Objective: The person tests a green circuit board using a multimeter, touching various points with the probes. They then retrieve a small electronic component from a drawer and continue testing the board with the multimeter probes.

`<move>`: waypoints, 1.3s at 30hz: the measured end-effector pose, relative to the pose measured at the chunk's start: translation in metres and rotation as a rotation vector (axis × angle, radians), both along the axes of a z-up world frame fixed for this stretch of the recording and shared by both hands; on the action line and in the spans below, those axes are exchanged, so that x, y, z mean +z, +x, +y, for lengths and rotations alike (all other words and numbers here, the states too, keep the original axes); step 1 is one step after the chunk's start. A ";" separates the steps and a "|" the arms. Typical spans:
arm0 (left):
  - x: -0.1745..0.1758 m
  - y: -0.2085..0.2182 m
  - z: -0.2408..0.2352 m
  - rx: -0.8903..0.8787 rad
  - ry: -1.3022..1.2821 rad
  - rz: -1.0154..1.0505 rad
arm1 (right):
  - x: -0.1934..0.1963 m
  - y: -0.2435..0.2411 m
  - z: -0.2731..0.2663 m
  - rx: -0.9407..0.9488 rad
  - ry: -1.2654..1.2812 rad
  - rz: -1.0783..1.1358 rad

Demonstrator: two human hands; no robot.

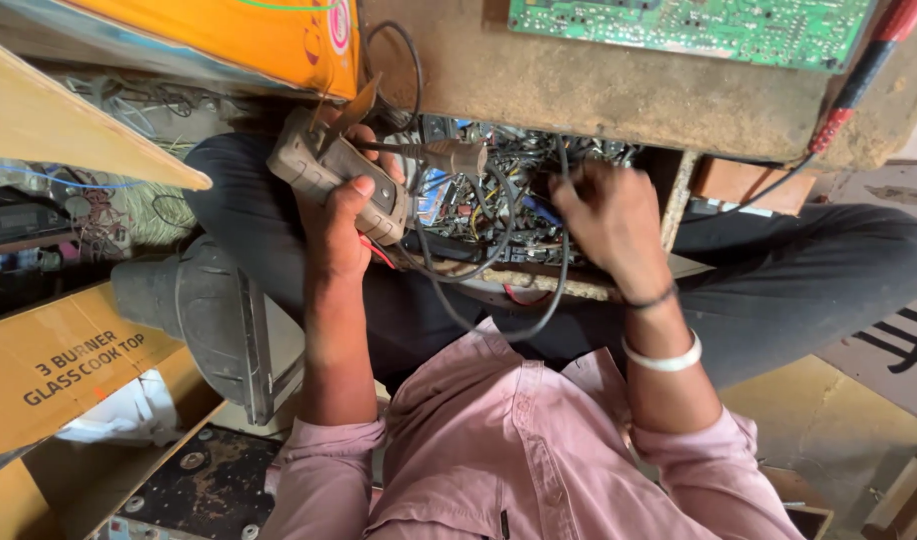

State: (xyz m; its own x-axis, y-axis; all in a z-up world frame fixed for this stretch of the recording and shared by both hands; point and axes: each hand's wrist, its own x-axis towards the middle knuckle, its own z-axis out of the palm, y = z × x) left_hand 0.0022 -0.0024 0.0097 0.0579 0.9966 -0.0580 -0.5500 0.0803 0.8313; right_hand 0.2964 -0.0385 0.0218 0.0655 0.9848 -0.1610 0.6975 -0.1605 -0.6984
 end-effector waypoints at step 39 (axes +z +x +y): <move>0.012 0.017 -0.001 -0.074 0.252 0.481 | 0.034 0.029 -0.045 -0.011 0.029 -0.443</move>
State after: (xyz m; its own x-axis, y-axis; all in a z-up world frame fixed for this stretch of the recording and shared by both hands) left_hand 0.0189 -0.0039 0.0217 0.1537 0.9775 0.1445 -0.1034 -0.1295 0.9862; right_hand 0.3256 -0.0830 0.0554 0.1324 0.9874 -0.0872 0.9290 -0.1543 -0.3364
